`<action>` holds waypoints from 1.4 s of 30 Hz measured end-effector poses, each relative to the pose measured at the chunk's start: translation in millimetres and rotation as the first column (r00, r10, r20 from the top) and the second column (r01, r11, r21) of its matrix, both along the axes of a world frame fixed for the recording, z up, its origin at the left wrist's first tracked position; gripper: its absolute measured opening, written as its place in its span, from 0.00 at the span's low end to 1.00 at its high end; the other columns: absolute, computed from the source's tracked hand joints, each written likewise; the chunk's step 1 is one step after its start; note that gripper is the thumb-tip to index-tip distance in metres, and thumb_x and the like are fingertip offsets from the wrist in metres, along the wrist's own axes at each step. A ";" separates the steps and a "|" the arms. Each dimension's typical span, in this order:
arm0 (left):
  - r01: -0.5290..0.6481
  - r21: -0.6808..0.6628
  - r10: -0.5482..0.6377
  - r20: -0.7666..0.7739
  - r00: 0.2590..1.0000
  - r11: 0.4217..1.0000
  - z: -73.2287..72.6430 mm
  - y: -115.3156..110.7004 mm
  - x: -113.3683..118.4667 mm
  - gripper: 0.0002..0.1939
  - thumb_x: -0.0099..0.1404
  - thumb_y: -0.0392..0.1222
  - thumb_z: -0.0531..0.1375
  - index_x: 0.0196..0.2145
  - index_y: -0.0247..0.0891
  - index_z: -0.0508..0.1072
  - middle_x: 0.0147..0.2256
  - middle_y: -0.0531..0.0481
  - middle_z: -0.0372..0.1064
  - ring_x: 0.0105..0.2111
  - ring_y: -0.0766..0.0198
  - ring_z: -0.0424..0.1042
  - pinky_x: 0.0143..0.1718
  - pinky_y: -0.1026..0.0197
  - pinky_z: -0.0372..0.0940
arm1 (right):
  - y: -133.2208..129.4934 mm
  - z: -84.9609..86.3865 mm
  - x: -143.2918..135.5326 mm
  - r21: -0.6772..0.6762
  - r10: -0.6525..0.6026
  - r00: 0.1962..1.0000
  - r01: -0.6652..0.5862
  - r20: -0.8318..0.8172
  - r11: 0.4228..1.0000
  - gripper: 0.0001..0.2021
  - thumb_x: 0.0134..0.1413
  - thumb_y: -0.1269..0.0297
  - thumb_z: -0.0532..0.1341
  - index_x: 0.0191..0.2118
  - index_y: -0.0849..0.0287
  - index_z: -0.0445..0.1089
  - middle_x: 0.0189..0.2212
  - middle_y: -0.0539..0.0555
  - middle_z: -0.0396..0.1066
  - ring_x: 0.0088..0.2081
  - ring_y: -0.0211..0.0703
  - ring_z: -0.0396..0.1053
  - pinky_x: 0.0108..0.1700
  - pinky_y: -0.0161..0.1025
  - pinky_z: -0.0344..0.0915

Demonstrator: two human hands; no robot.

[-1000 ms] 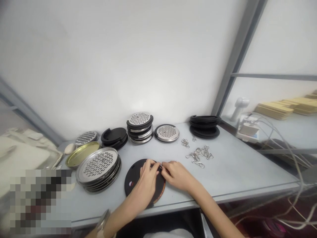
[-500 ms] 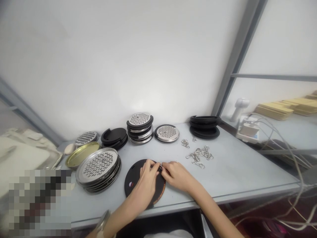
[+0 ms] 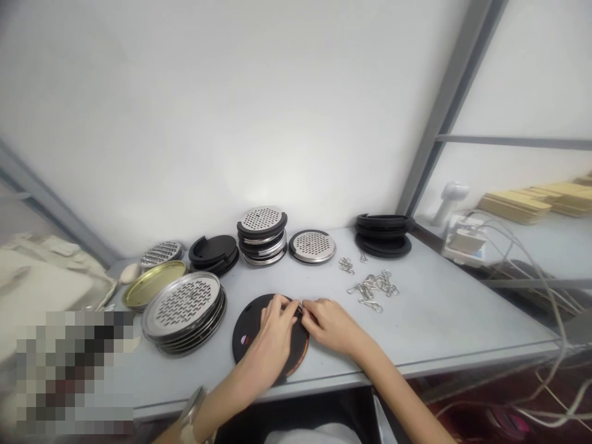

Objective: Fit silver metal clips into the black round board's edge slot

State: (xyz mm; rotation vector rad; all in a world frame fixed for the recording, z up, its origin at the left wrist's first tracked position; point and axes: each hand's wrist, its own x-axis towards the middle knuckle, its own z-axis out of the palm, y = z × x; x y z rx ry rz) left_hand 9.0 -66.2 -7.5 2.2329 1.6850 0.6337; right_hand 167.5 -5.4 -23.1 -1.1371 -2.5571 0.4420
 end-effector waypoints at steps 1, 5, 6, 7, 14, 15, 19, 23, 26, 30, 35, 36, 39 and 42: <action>0.002 0.007 -0.002 -0.009 1.000 1.000 -0.5 0.3 0.1 0.21 0.67 0.28 0.41 0.52 0.43 0.62 0.43 0.47 0.57 0.40 0.60 0.59 0.44 0.56 0.55 | 0.0 -0.1 0.0 0.001 0.000 1.000 0.000 0.001 1.000 0.12 0.62 0.67 0.46 0.30 0.59 0.63 0.24 0.52 0.67 0.26 0.39 0.63 0.31 0.35 0.53; 0.007 0.023 -0.006 -0.043 0.999 1.000 -1.2 1.2 0.9 0.21 0.66 0.28 0.42 0.52 0.43 0.61 0.43 0.47 0.57 0.41 0.59 0.59 0.44 0.56 0.55 | -0.4 1.5 -0.1 -0.008 -0.003 1.000 0.003 -0.001 1.000 0.12 0.62 0.67 0.46 0.30 0.59 0.63 0.24 0.52 0.67 0.26 0.39 0.63 0.31 0.35 0.53; 0.008 0.022 -0.007 -0.047 0.999 1.000 -0.9 1.3 1.1 0.21 0.66 0.28 0.42 0.52 0.43 0.61 0.43 0.47 0.57 0.41 0.59 0.59 0.44 0.56 0.55 | -0.5 2.1 -0.1 -0.014 -0.002 1.000 0.002 -0.004 1.000 0.12 0.62 0.67 0.46 0.30 0.59 0.63 0.24 0.52 0.67 0.26 0.39 0.63 0.31 0.35 0.53; 0.008 0.020 -0.007 -0.049 0.999 1.000 -0.4 1.3 1.2 0.21 0.66 0.27 0.42 0.52 0.42 0.61 0.43 0.46 0.57 0.41 0.59 0.58 0.44 0.56 0.55 | -0.6 2.8 0.0 -0.018 -0.001 1.000 0.001 -0.007 1.000 0.12 0.62 0.67 0.46 0.30 0.59 0.63 0.23 0.52 0.67 0.25 0.39 0.62 0.31 0.35 0.53; 0.017 0.010 -0.017 -0.037 0.999 1.000 2.2 0.6 0.5 0.20 0.66 0.27 0.42 0.51 0.41 0.62 0.43 0.46 0.57 0.41 0.59 0.58 0.44 0.56 0.55 | -2.1 5.2 0.1 -0.025 -0.002 1.000 0.002 -0.011 1.000 0.12 0.62 0.67 0.46 0.30 0.59 0.63 0.23 0.51 0.67 0.25 0.38 0.62 0.30 0.35 0.53; 0.018 0.009 -0.017 -0.036 0.999 1.000 2.1 0.6 0.5 0.21 0.66 0.27 0.42 0.51 0.41 0.62 0.44 0.46 0.57 0.41 0.59 0.58 0.45 0.56 0.54 | -2.1 5.2 0.1 -0.025 -0.002 1.000 0.002 -0.010 1.000 0.12 0.62 0.67 0.46 0.30 0.59 0.63 0.23 0.51 0.67 0.25 0.39 0.62 0.30 0.35 0.53; 0.016 0.012 -0.015 -0.029 0.999 1.000 0.8 1.0 0.7 0.21 0.66 0.26 0.42 0.51 0.42 0.62 0.43 0.47 0.57 0.41 0.60 0.58 0.45 0.56 0.55 | -1.6 4.7 -0.1 -0.036 0.002 1.000 -0.003 -0.015 0.999 0.13 0.62 0.67 0.46 0.30 0.59 0.63 0.24 0.52 0.68 0.26 0.39 0.63 0.31 0.34 0.54; 0.015 0.015 -0.015 -0.036 0.999 1.000 0.2 1.3 0.9 0.20 0.66 0.27 0.43 0.50 0.42 0.62 0.42 0.47 0.57 0.40 0.60 0.58 0.43 0.56 0.55 | -1.1 5.1 0.0 -0.051 0.000 1.000 -0.001 -0.017 0.999 0.13 0.62 0.66 0.46 0.31 0.59 0.63 0.24 0.52 0.68 0.26 0.39 0.64 0.32 0.34 0.55; 0.021 0.019 -0.021 -0.038 0.999 1.000 0.6 1.2 0.6 0.21 0.66 0.27 0.42 0.50 0.42 0.62 0.42 0.47 0.57 0.40 0.59 0.58 0.43 0.56 0.55 | -0.9 5.1 -0.3 -0.044 -0.001 1.000 0.001 -0.008 0.999 0.12 0.62 0.66 0.46 0.30 0.59 0.63 0.24 0.52 0.67 0.26 0.39 0.63 0.31 0.35 0.54; 0.021 0.026 -0.020 -0.037 0.999 0.999 -0.2 1.2 0.1 0.21 0.65 0.26 0.42 0.51 0.42 0.62 0.42 0.47 0.57 0.40 0.60 0.58 0.43 0.56 0.55 | -1.2 2.7 -0.6 -0.019 -0.006 1.000 0.006 -0.017 1.000 0.12 0.62 0.66 0.46 0.30 0.58 0.62 0.23 0.51 0.67 0.25 0.39 0.62 0.30 0.34 0.53; 0.015 0.035 -0.013 -0.037 0.999 0.999 -3.2 2.0 0.4 0.22 0.65 0.26 0.43 0.52 0.42 0.61 0.43 0.47 0.57 0.41 0.60 0.58 0.45 0.55 0.55 | -1.8 0.3 -1.0 -0.004 -0.013 0.999 0.012 -0.051 1.000 0.10 0.60 0.68 0.47 0.28 0.57 0.58 0.21 0.49 0.64 0.23 0.38 0.60 0.29 0.34 0.52; 0.014 0.033 -0.013 -0.037 0.999 0.999 -3.5 2.2 0.6 0.21 0.65 0.26 0.43 0.52 0.42 0.61 0.43 0.48 0.57 0.41 0.60 0.58 0.45 0.55 0.55 | -1.8 0.1 -1.0 -0.004 -0.012 0.998 0.011 -0.056 1.000 0.10 0.60 0.69 0.47 0.27 0.57 0.57 0.21 0.49 0.63 0.23 0.37 0.60 0.29 0.34 0.52; 0.008 0.031 -0.007 -0.037 0.999 0.999 -3.6 2.3 1.1 0.21 0.65 0.26 0.43 0.51 0.43 0.61 0.42 0.48 0.57 0.41 0.60 0.58 0.45 0.55 0.55 | -1.3 -0.3 -1.3 -0.004 -0.017 0.997 0.017 -0.069 1.000 0.10 0.59 0.69 0.48 0.26 0.57 0.55 0.20 0.48 0.61 0.22 0.37 0.58 0.28 0.34 0.51; 0.008 0.037 -0.006 -0.042 0.999 0.999 -3.3 1.6 0.8 0.21 0.66 0.26 0.43 0.51 0.42 0.61 0.42 0.47 0.57 0.41 0.59 0.58 0.45 0.55 0.55 | -1.0 -1.0 -1.6 -0.006 -0.026 0.996 0.025 -0.084 1.000 0.10 0.59 0.69 0.48 0.25 0.56 0.53 0.19 0.47 0.59 0.21 0.36 0.57 0.27 0.33 0.49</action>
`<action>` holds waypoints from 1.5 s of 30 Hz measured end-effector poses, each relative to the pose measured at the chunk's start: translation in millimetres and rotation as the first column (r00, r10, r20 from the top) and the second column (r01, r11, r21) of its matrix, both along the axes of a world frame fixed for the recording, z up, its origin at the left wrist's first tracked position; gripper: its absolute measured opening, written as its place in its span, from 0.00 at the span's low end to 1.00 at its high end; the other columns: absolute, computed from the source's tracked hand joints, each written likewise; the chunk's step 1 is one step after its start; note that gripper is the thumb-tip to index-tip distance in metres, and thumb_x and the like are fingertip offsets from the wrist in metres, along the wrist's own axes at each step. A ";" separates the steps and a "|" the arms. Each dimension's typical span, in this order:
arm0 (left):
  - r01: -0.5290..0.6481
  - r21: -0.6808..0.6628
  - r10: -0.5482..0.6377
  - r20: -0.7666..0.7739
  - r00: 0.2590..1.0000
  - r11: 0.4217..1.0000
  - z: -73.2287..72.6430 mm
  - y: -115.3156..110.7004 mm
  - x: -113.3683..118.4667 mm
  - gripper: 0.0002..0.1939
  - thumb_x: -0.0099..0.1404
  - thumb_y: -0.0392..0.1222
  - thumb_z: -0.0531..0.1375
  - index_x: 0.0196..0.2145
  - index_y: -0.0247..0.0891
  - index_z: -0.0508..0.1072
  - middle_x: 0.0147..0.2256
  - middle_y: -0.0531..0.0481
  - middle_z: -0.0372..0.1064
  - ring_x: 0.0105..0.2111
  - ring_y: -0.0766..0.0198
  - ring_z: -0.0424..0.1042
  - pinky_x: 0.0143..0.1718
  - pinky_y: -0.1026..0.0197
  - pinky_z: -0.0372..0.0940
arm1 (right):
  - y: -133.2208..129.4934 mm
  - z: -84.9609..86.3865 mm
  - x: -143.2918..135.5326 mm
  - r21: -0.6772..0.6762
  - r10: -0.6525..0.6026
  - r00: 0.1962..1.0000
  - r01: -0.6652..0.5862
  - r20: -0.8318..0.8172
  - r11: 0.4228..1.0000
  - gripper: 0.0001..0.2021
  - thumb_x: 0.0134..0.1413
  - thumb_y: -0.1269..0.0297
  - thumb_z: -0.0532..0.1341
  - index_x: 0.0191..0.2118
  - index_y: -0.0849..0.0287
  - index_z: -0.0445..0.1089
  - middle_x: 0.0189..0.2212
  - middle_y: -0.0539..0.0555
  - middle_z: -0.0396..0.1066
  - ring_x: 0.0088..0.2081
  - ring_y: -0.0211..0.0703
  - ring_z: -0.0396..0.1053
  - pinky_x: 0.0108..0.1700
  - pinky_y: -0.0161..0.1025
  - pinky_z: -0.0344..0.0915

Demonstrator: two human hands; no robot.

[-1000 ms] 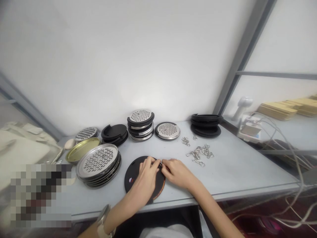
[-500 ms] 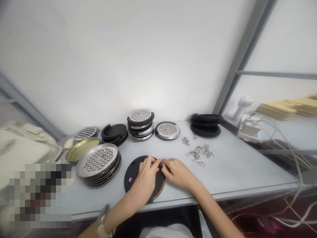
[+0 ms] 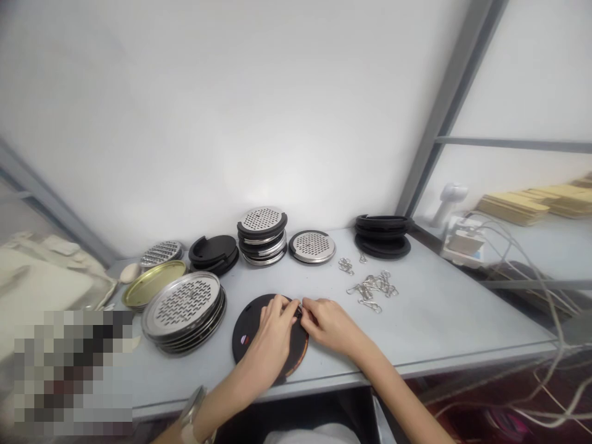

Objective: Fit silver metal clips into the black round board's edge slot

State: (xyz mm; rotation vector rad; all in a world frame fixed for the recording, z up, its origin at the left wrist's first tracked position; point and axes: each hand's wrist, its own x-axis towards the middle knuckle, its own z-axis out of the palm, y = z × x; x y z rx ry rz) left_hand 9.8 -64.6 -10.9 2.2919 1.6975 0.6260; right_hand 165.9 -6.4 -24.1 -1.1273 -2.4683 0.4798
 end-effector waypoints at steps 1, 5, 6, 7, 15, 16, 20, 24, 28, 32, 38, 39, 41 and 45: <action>0.000 0.001 0.000 -0.002 1.000 1.000 0.0 -0.2 -0.3 0.21 0.66 0.27 0.43 0.52 0.42 0.61 0.43 0.47 0.57 0.41 0.59 0.58 0.45 0.55 0.55 | -0.1 -0.2 0.0 0.001 -0.004 1.000 0.004 -0.005 1.000 0.10 0.59 0.69 0.47 0.25 0.56 0.52 0.19 0.46 0.59 0.21 0.36 0.56 0.27 0.33 0.49; -0.004 0.006 0.004 -0.009 1.000 1.000 -0.2 -0.5 -1.0 0.20 0.67 0.28 0.42 0.51 0.42 0.61 0.43 0.47 0.57 0.41 0.59 0.59 0.45 0.55 0.55 | -1.2 -0.4 -0.1 -0.001 -0.012 1.000 0.012 -0.021 1.000 0.11 0.60 0.68 0.47 0.25 0.56 0.50 0.18 0.45 0.57 0.21 0.36 0.55 0.27 0.33 0.48; -0.004 0.007 0.004 -0.009 1.000 1.000 -0.1 -0.5 -1.0 0.19 0.67 0.28 0.42 0.51 0.42 0.61 0.43 0.47 0.57 0.41 0.59 0.59 0.45 0.55 0.55 | -1.3 -0.3 -0.1 -0.002 -0.012 1.000 0.012 -0.024 1.000 0.11 0.59 0.68 0.47 0.25 0.56 0.49 0.18 0.45 0.56 0.21 0.36 0.54 0.26 0.33 0.48; -0.005 0.009 0.005 -0.008 1.000 1.000 0.0 -0.4 -0.8 0.19 0.67 0.29 0.42 0.51 0.42 0.61 0.43 0.47 0.57 0.41 0.59 0.59 0.45 0.55 0.55 | -1.3 -0.3 -0.2 -0.002 -0.013 1.000 0.013 -0.027 1.000 0.11 0.59 0.68 0.47 0.25 0.55 0.49 0.18 0.45 0.56 0.20 0.36 0.54 0.26 0.33 0.48; -0.039 0.014 0.039 -0.005 0.999 0.999 1.4 -2.3 0.1 0.16 0.70 0.34 0.41 0.51 0.42 0.61 0.43 0.47 0.57 0.40 0.59 0.60 0.45 0.54 0.57 | 1.9 -1.7 0.8 0.034 -0.107 0.993 0.109 -0.043 0.993 0.10 0.62 0.65 0.46 0.28 0.55 0.51 0.19 0.46 0.57 0.21 0.38 0.57 0.26 0.34 0.49; -0.037 0.011 0.037 -0.007 0.999 0.999 1.9 -2.3 0.1 0.16 0.70 0.34 0.41 0.51 0.42 0.61 0.44 0.47 0.57 0.40 0.59 0.60 0.45 0.54 0.57 | 2.1 -1.5 1.0 0.041 -0.114 0.992 0.116 -0.050 0.992 0.10 0.63 0.65 0.46 0.28 0.55 0.51 0.19 0.46 0.57 0.21 0.38 0.58 0.27 0.34 0.49; -0.043 -0.012 0.043 -0.002 0.999 0.999 4.2 -2.2 0.1 0.15 0.70 0.35 0.42 0.50 0.41 0.61 0.44 0.46 0.57 0.41 0.59 0.60 0.46 0.54 0.57 | 1.4 0.1 0.4 0.047 -0.085 0.993 0.090 -0.084 0.995 0.11 0.63 0.65 0.45 0.28 0.55 0.52 0.20 0.47 0.59 0.22 0.39 0.59 0.27 0.34 0.51; -0.045 -0.026 0.045 0.014 0.999 0.999 4.7 -2.1 0.5 0.16 0.70 0.36 0.41 0.51 0.41 0.60 0.45 0.46 0.57 0.41 0.59 0.60 0.46 0.54 0.56 | 0.5 -0.2 -0.2 0.028 -0.017 0.999 0.018 -0.047 0.999 0.11 0.63 0.67 0.46 0.28 0.55 0.54 0.20 0.47 0.60 0.22 0.38 0.59 0.27 0.34 0.52; -0.045 -0.013 0.046 0.016 0.999 0.999 2.9 -2.5 0.1 0.18 0.70 0.35 0.41 0.55 0.42 0.58 0.46 0.45 0.57 0.42 0.59 0.60 0.46 0.54 0.57 | 0.9 -1.7 0.3 0.023 0.013 1.000 -0.013 -0.010 1.000 0.11 0.63 0.67 0.45 0.30 0.57 0.57 0.22 0.49 0.63 0.24 0.39 0.61 0.29 0.34 0.54; -0.030 -0.006 0.030 0.034 0.999 1.000 2.8 -3.3 -0.6 0.18 0.70 0.34 0.41 0.52 0.43 0.61 0.45 0.46 0.57 0.41 0.59 0.59 0.46 0.55 0.57 | 1.7 -1.8 1.1 0.020 0.031 1.000 -0.031 0.001 0.999 0.12 0.64 0.66 0.44 0.31 0.57 0.60 0.24 0.51 0.65 0.26 0.39 0.63 0.32 0.35 0.56; -0.017 0.002 0.017 0.033 0.999 1.000 4.0 -3.9 -0.8 0.18 0.69 0.32 0.42 0.51 0.42 0.62 0.45 0.46 0.56 0.42 0.59 0.59 0.47 0.54 0.56 | 1.1 -0.6 1.2 0.016 0.021 1.000 -0.021 0.014 1.000 0.15 0.65 0.65 0.43 0.30 0.58 0.60 0.24 0.51 0.65 0.26 0.39 0.63 0.32 0.35 0.57; -0.016 0.001 0.016 0.032 0.999 1.000 3.8 -3.9 -0.7 0.18 0.69 0.32 0.41 0.51 0.42 0.62 0.45 0.47 0.56 0.42 0.59 0.59 0.47 0.54 0.56 | 0.8 -0.1 1.1 0.015 0.022 1.000 -0.022 0.012 1.000 0.15 0.65 0.65 0.43 0.29 0.58 0.60 0.23 0.51 0.65 0.26 0.39 0.63 0.32 0.35 0.57; -0.014 0.000 0.014 0.029 0.999 1.000 3.4 -3.8 -0.7 0.18 0.68 0.31 0.42 0.51 0.42 0.62 0.45 0.47 0.56 0.42 0.59 0.58 0.47 0.54 0.56 | 0.2 1.2 0.8 0.013 0.027 1.000 -0.027 0.007 1.000 0.15 0.65 0.65 0.44 0.28 0.58 0.60 0.23 0.50 0.64 0.26 0.38 0.62 0.31 0.34 0.56; -0.015 0.000 0.015 0.013 1.000 1.000 3.1 -2.9 -0.2 0.18 0.68 0.30 0.42 0.51 0.42 0.62 0.44 0.46 0.56 0.43 0.58 0.58 0.47 0.54 0.56 | -0.5 3.2 0.7 0.001 0.029 1.000 -0.029 -0.006 1.000 0.13 0.63 0.67 0.46 0.28 0.58 0.60 0.23 0.50 0.64 0.25 0.38 0.61 0.31 0.34 0.55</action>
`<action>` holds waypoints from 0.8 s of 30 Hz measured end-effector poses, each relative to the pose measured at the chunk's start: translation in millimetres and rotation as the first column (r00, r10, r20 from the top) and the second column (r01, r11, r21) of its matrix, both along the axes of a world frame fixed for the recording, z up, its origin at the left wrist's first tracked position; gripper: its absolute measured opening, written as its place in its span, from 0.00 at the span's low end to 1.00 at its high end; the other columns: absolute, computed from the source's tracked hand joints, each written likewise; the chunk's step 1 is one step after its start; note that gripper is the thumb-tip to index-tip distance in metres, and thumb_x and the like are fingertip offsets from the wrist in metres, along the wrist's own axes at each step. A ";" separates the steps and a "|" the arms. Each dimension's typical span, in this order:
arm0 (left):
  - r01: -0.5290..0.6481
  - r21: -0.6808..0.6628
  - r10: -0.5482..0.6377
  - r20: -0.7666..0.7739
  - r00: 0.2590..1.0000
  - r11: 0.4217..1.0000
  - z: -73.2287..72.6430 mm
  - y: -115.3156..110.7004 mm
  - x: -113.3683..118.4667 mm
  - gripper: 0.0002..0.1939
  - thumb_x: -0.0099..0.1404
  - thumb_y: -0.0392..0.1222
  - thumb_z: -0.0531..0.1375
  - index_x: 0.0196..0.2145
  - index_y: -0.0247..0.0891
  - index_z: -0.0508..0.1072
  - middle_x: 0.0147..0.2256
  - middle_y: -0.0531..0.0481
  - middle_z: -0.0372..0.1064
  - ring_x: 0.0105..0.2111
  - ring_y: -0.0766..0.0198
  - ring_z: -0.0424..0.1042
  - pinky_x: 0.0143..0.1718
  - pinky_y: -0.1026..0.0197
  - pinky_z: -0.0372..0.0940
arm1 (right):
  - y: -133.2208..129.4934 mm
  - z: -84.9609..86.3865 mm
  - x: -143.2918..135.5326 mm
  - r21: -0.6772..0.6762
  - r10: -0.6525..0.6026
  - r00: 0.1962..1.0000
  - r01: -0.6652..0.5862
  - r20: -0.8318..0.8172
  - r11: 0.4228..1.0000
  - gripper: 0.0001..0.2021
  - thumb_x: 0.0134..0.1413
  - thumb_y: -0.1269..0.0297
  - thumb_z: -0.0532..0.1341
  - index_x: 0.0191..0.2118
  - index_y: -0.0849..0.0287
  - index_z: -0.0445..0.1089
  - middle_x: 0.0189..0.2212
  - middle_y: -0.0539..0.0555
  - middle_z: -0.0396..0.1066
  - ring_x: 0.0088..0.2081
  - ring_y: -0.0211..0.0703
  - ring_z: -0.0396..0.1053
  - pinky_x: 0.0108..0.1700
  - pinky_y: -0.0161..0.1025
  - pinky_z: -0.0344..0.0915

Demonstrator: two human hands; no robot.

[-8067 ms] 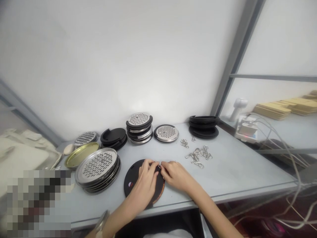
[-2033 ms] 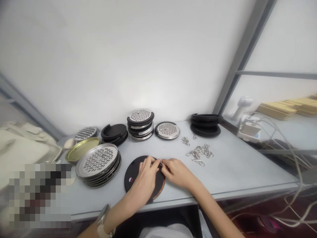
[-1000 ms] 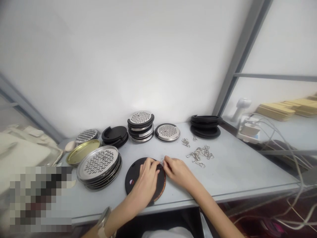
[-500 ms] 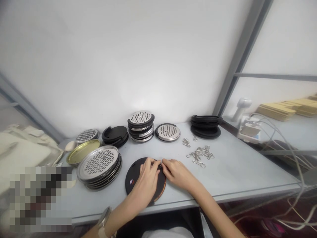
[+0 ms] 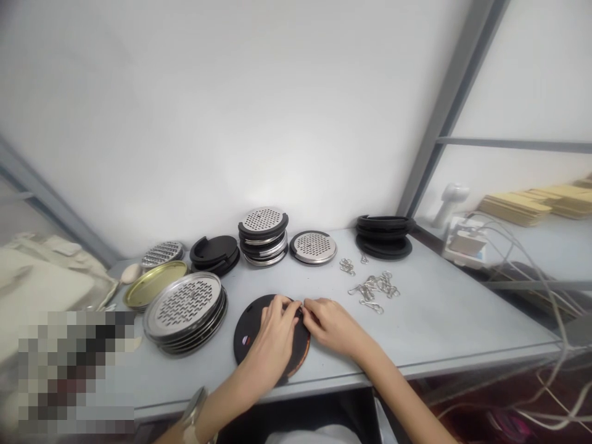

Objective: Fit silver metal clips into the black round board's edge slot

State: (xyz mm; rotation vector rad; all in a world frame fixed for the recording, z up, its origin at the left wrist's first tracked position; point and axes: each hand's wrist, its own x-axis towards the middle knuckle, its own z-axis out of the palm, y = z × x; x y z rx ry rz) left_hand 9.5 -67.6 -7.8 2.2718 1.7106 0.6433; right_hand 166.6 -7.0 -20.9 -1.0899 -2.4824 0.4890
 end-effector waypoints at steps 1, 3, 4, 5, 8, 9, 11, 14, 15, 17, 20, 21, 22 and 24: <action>0.000 -0.002 0.000 -0.003 1.000 1.000 0.1 0.2 0.2 0.18 0.68 0.30 0.42 0.51 0.42 0.62 0.44 0.46 0.56 0.43 0.59 0.58 0.47 0.54 0.56 | -0.2 0.1 0.2 -0.003 0.002 1.000 -0.002 -0.003 1.000 0.12 0.62 0.68 0.47 0.28 0.58 0.60 0.23 0.50 0.65 0.25 0.38 0.61 0.31 0.34 0.55; -0.002 -0.006 0.002 -0.003 1.000 1.000 0.2 0.6 0.4 0.19 0.67 0.29 0.42 0.51 0.42 0.62 0.44 0.46 0.56 0.42 0.59 0.58 0.47 0.54 0.56 | -0.6 0.1 0.6 -0.001 0.006 1.000 -0.006 -0.001 1.000 0.11 0.61 0.68 0.47 0.28 0.58 0.61 0.23 0.50 0.65 0.25 0.38 0.61 0.31 0.34 0.55; -0.002 -0.006 0.002 -0.001 1.000 1.000 0.1 0.7 0.6 0.19 0.67 0.29 0.42 0.51 0.42 0.62 0.44 0.46 0.56 0.42 0.59 0.58 0.46 0.54 0.56 | -0.7 -0.1 0.9 0.002 0.006 1.000 -0.006 0.000 1.000 0.11 0.61 0.69 0.47 0.29 0.58 0.60 0.23 0.50 0.64 0.25 0.38 0.61 0.31 0.34 0.55; -0.003 -0.004 0.003 0.001 1.000 1.000 0.0 0.8 0.7 0.19 0.67 0.29 0.42 0.51 0.42 0.62 0.44 0.46 0.56 0.42 0.59 0.58 0.46 0.54 0.56 | -0.9 -0.2 1.0 0.005 0.006 1.000 -0.006 0.002 1.000 0.11 0.61 0.69 0.47 0.29 0.58 0.60 0.23 0.50 0.65 0.25 0.38 0.61 0.31 0.34 0.55; -0.004 -0.003 0.004 0.002 1.000 1.000 -0.6 0.7 0.7 0.19 0.67 0.29 0.42 0.51 0.42 0.61 0.45 0.46 0.56 0.43 0.59 0.58 0.47 0.54 0.56 | -1.1 -0.2 1.1 0.010 0.001 1.000 -0.001 0.002 1.000 0.10 0.60 0.69 0.48 0.29 0.58 0.60 0.23 0.50 0.64 0.25 0.38 0.61 0.31 0.34 0.55; -0.003 -0.006 0.003 0.000 1.000 1.000 -0.8 0.6 0.6 0.20 0.67 0.28 0.42 0.51 0.42 0.61 0.45 0.46 0.56 0.43 0.59 0.58 0.47 0.54 0.56 | -1.0 -0.1 0.9 0.011 0.003 1.000 -0.003 0.002 1.000 0.10 0.60 0.70 0.48 0.29 0.58 0.60 0.23 0.50 0.64 0.25 0.38 0.61 0.31 0.34 0.54; -0.004 -0.011 0.004 -0.002 1.000 1.000 -1.1 0.5 0.5 0.20 0.67 0.28 0.42 0.51 0.42 0.61 0.45 0.46 0.56 0.43 0.59 0.58 0.47 0.54 0.56 | -0.8 0.2 0.7 0.013 0.008 1.000 -0.009 0.007 1.000 0.09 0.59 0.70 0.48 0.28 0.58 0.60 0.23 0.50 0.64 0.25 0.38 0.61 0.30 0.34 0.54; -0.003 -0.016 0.003 -0.002 1.000 1.000 -1.2 0.4 0.3 0.20 0.67 0.28 0.41 0.51 0.42 0.61 0.45 0.45 0.56 0.43 0.59 0.58 0.47 0.54 0.56 | -0.5 0.5 0.7 0.013 0.010 1.000 -0.011 0.008 1.000 0.09 0.59 0.70 0.48 0.28 0.58 0.59 0.23 0.50 0.64 0.25 0.38 0.61 0.30 0.34 0.54; -0.002 -0.015 0.002 -0.002 1.000 1.000 -1.1 0.4 0.3 0.20 0.67 0.29 0.41 0.51 0.42 0.61 0.45 0.45 0.56 0.42 0.59 0.58 0.47 0.54 0.56 | -0.6 0.5 0.8 0.012 0.008 1.000 -0.008 0.004 1.000 0.10 0.60 0.70 0.47 0.28 0.58 0.59 0.23 0.50 0.64 0.25 0.38 0.61 0.30 0.34 0.54; 0.002 -0.011 -0.002 -0.003 1.000 1.000 -0.8 0.3 0.4 0.19 0.67 0.29 0.42 0.51 0.42 0.62 0.45 0.46 0.56 0.42 0.59 0.58 0.47 0.54 0.56 | -0.9 0.5 1.1 0.009 0.008 1.000 -0.008 -0.003 1.000 0.10 0.61 0.69 0.47 0.28 0.57 0.59 0.23 0.50 0.64 0.25 0.38 0.61 0.30 0.34 0.54; 0.002 -0.005 -0.002 -0.004 1.000 1.000 -0.1 0.0 0.5 0.19 0.67 0.29 0.42 0.51 0.41 0.62 0.44 0.46 0.56 0.42 0.59 0.58 0.48 0.53 0.56 | -1.7 0.7 1.3 0.012 0.008 1.000 -0.008 -0.008 1.000 0.10 0.60 0.68 0.48 0.28 0.57 0.58 0.22 0.49 0.63 0.24 0.38 0.60 0.30 0.34 0.54; 0.000 -0.005 0.000 -0.003 1.000 1.000 0.2 0.0 0.6 0.19 0.67 0.29 0.42 0.50 0.41 0.62 0.44 0.46 0.56 0.43 0.59 0.58 0.48 0.53 0.55 | -1.9 0.8 1.2 0.014 0.006 1.000 -0.006 -0.009 1.000 0.09 0.60 0.68 0.48 0.27 0.57 0.57 0.22 0.49 0.63 0.24 0.38 0.60 0.30 0.34 0.54; -0.003 -0.006 0.003 -0.003 1.000 1.000 0.4 0.0 0.6 0.19 0.67 0.29 0.41 0.50 0.41 0.62 0.44 0.46 0.56 0.43 0.59 0.58 0.48 0.53 0.55 | -2.0 0.9 1.1 0.014 0.005 1.000 -0.004 -0.010 1.000 0.09 0.59 0.68 0.49 0.27 0.57 0.57 0.22 0.49 0.62 0.24 0.38 0.59 0.29 0.34 0.54; -0.006 -0.014 0.006 -0.006 1.000 1.000 0.7 0.3 0.5 0.19 0.68 0.30 0.41 0.50 0.41 0.62 0.44 0.45 0.56 0.42 0.58 0.58 0.48 0.53 0.56 | -2.3 1.2 0.8 0.011 0.002 1.000 -0.002 -0.011 1.000 0.08 0.58 0.69 0.50 0.27 0.57 0.57 0.21 0.48 0.62 0.24 0.38 0.59 0.29 0.34 0.54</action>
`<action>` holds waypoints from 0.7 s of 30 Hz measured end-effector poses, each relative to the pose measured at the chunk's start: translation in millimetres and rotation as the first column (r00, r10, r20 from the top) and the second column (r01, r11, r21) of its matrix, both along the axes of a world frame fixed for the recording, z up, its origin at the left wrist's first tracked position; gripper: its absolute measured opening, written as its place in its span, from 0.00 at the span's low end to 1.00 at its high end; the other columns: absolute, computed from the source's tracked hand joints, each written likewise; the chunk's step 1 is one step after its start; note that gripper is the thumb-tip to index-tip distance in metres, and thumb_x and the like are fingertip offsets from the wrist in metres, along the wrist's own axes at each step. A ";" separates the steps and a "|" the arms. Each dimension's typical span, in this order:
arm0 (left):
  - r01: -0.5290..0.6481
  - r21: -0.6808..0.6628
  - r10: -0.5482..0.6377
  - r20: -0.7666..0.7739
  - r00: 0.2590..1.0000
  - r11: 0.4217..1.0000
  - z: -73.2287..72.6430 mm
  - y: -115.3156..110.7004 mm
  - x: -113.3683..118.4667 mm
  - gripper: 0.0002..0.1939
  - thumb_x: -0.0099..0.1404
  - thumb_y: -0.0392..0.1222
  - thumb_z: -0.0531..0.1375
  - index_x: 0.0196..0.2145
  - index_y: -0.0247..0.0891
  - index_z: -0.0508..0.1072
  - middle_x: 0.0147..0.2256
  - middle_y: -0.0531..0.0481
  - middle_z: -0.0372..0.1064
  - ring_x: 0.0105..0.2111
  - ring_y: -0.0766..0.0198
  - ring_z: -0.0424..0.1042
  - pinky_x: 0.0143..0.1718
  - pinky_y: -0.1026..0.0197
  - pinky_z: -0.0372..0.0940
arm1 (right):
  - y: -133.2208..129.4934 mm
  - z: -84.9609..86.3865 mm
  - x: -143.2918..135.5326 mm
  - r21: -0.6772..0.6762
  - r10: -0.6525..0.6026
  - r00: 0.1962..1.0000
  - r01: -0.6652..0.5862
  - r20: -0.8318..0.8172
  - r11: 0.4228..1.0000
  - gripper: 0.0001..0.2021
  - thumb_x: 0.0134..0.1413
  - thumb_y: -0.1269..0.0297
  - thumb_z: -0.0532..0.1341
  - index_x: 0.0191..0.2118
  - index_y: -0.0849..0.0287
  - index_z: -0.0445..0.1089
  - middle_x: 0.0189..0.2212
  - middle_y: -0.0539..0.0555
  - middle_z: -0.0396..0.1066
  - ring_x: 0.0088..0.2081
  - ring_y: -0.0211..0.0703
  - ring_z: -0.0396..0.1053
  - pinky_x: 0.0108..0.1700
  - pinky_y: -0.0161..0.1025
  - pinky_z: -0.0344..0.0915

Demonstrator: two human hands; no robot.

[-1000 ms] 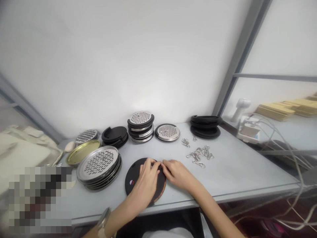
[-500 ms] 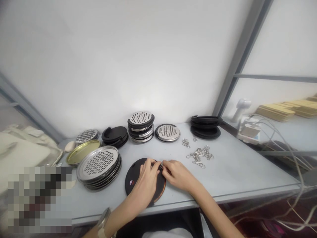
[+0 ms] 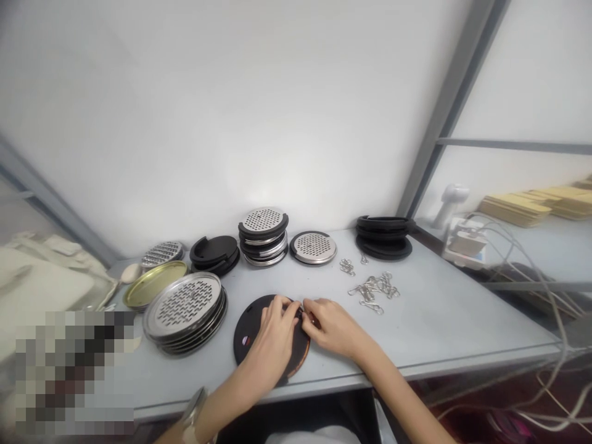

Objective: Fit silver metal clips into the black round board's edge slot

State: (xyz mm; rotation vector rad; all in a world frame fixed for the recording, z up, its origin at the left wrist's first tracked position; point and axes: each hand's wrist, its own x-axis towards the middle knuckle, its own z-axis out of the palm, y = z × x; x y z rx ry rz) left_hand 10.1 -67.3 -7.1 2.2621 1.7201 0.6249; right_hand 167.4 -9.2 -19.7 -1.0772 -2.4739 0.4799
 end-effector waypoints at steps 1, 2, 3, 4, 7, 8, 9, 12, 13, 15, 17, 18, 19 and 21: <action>0.000 -0.004 0.000 -0.002 1.000 1.000 0.1 0.2 -0.1 0.19 0.68 0.30 0.41 0.50 0.41 0.63 0.44 0.45 0.56 0.42 0.58 0.58 0.47 0.53 0.56 | -0.1 0.1 -0.1 -0.002 0.001 1.000 -0.001 0.000 1.000 0.08 0.57 0.69 0.50 0.27 0.57 0.57 0.21 0.48 0.62 0.24 0.38 0.58 0.29 0.34 0.53; 0.003 -0.007 -0.003 -0.002 1.000 1.000 0.1 0.3 -0.1 0.19 0.68 0.30 0.41 0.50 0.41 0.63 0.44 0.45 0.56 0.42 0.59 0.58 0.47 0.53 0.56 | -0.2 0.3 -0.1 -0.004 0.002 1.000 -0.002 0.001 1.000 0.07 0.56 0.70 0.50 0.27 0.57 0.57 0.22 0.48 0.62 0.24 0.37 0.58 0.29 0.34 0.53; 0.005 -0.007 -0.005 -0.002 1.000 1.000 0.1 0.5 -0.2 0.19 0.68 0.30 0.41 0.50 0.41 0.62 0.44 0.45 0.56 0.42 0.59 0.58 0.47 0.53 0.56 | -0.3 0.4 -0.1 -0.006 0.003 1.000 -0.003 0.002 1.000 0.07 0.56 0.70 0.50 0.27 0.57 0.57 0.22 0.48 0.62 0.24 0.37 0.58 0.29 0.34 0.53; 0.006 -0.006 -0.006 -0.001 1.000 1.000 -0.1 0.7 -0.3 0.19 0.68 0.30 0.41 0.50 0.41 0.62 0.44 0.45 0.56 0.42 0.59 0.58 0.47 0.53 0.56 | -0.3 0.5 -0.1 -0.006 0.004 1.000 -0.004 0.003 1.000 0.07 0.55 0.70 0.51 0.27 0.57 0.56 0.22 0.48 0.61 0.24 0.37 0.58 0.29 0.34 0.53; 0.005 0.007 -0.005 -0.003 1.000 1.000 -1.0 1.0 -0.2 0.18 0.68 0.30 0.42 0.50 0.41 0.62 0.44 0.46 0.56 0.42 0.59 0.58 0.47 0.54 0.56 | -0.3 0.6 -0.1 -0.005 0.006 1.000 -0.006 0.005 1.000 0.07 0.55 0.71 0.50 0.27 0.57 0.55 0.22 0.47 0.61 0.24 0.37 0.58 0.29 0.33 0.53; 0.004 0.012 -0.004 -0.007 1.000 1.000 -1.4 0.9 -0.1 0.18 0.68 0.30 0.42 0.50 0.41 0.62 0.44 0.46 0.56 0.42 0.59 0.58 0.47 0.54 0.56 | -0.2 0.5 -0.2 -0.005 0.005 1.000 -0.005 0.007 1.000 0.07 0.55 0.71 0.50 0.26 0.57 0.55 0.21 0.47 0.61 0.24 0.37 0.58 0.30 0.33 0.53; 0.002 0.016 -0.002 -0.010 1.000 1.000 -1.7 0.9 0.0 0.18 0.68 0.30 0.42 0.50 0.41 0.62 0.44 0.46 0.56 0.42 0.59 0.59 0.47 0.54 0.56 | 0.0 0.4 -0.3 -0.004 0.003 1.000 -0.003 0.009 1.000 0.07 0.55 0.71 0.50 0.26 0.57 0.55 0.21 0.47 0.61 0.25 0.37 0.58 0.30 0.33 0.53; 0.003 0.021 -0.003 0.001 1.000 1.000 -2.0 0.2 -0.1 0.17 0.68 0.31 0.42 0.49 0.41 0.62 0.44 0.46 0.56 0.42 0.59 0.59 0.47 0.54 0.56 | 0.3 0.0 -0.7 -0.002 0.003 1.000 -0.003 0.016 1.000 0.08 0.55 0.70 0.50 0.26 0.57 0.54 0.21 0.47 0.60 0.24 0.37 0.58 0.30 0.33 0.52; 0.005 0.021 -0.005 0.009 1.000 1.000 -1.8 0.0 -0.2 0.17 0.68 0.31 0.42 0.48 0.41 0.62 0.44 0.46 0.56 0.42 0.59 0.59 0.47 0.54 0.56 | 0.3 -0.1 -0.9 -0.001 0.006 1.000 -0.006 0.018 1.000 0.08 0.56 0.70 0.50 0.26 0.57 0.54 0.21 0.47 0.60 0.24 0.37 0.58 0.29 0.33 0.52; 0.008 0.021 -0.008 0.020 1.000 1.000 -1.3 -0.3 -0.6 0.16 0.68 0.31 0.41 0.49 0.41 0.62 0.44 0.46 0.56 0.42 0.59 0.59 0.48 0.53 0.56 | 0.1 0.0 -1.1 0.001 0.009 1.000 -0.009 0.020 1.000 0.08 0.56 0.71 0.50 0.26 0.56 0.53 0.21 0.47 0.60 0.24 0.37 0.58 0.29 0.33 0.52; 0.010 0.018 -0.010 0.019 1.000 1.000 -0.7 -0.3 -1.0 0.17 0.68 0.31 0.41 0.49 0.40 0.61 0.45 0.46 0.56 0.42 0.59 0.59 0.48 0.53 0.56 | -0.2 0.3 -1.1 0.001 0.008 1.000 -0.008 0.020 1.000 0.08 0.55 0.71 0.50 0.26 0.56 0.53 0.21 0.47 0.59 0.24 0.37 0.57 0.29 0.33 0.52; 0.011 0.016 -0.011 0.018 1.000 1.000 -0.4 -0.2 -1.1 0.17 0.68 0.31 0.41 0.50 0.40 0.61 0.45 0.46 0.56 0.42 0.59 0.59 0.48 0.53 0.56 | -0.4 0.4 -1.1 0.002 0.007 1.000 -0.007 0.019 1.000 0.08 0.55 0.71 0.50 0.26 0.56 0.53 0.21 0.46 0.59 0.24 0.37 0.57 0.29 0.33 0.52; 0.012 0.014 -0.012 0.016 1.000 1.000 -0.2 -0.1 -1.2 0.17 0.68 0.31 0.41 0.50 0.40 0.61 0.44 0.46 0.56 0.42 0.59 0.59 0.48 0.53 0.56 | -0.5 0.6 -1.1 0.004 0.007 1.000 -0.007 0.018 1.000 0.08 0.55 0.71 0.50 0.26 0.56 0.52 0.21 0.46 0.59 0.24 0.37 0.57 0.29 0.33 0.52; 0.017 0.011 -0.018 0.013 1.000 1.000 0.1 -0.1 -1.1 0.17 0.68 0.30 0.41 0.50 0.40 0.61 0.45 0.46 0.56 0.43 0.59 0.59 0.48 0.53 0.55 | -0.7 0.7 -0.9 0.007 0.006 1.000 -0.006 0.016 1.000 0.08 0.56 0.71 0.50 0.26 0.56 0.52 0.21 0.46 0.58 0.24 0.37 0.57 0.29 0.33 0.52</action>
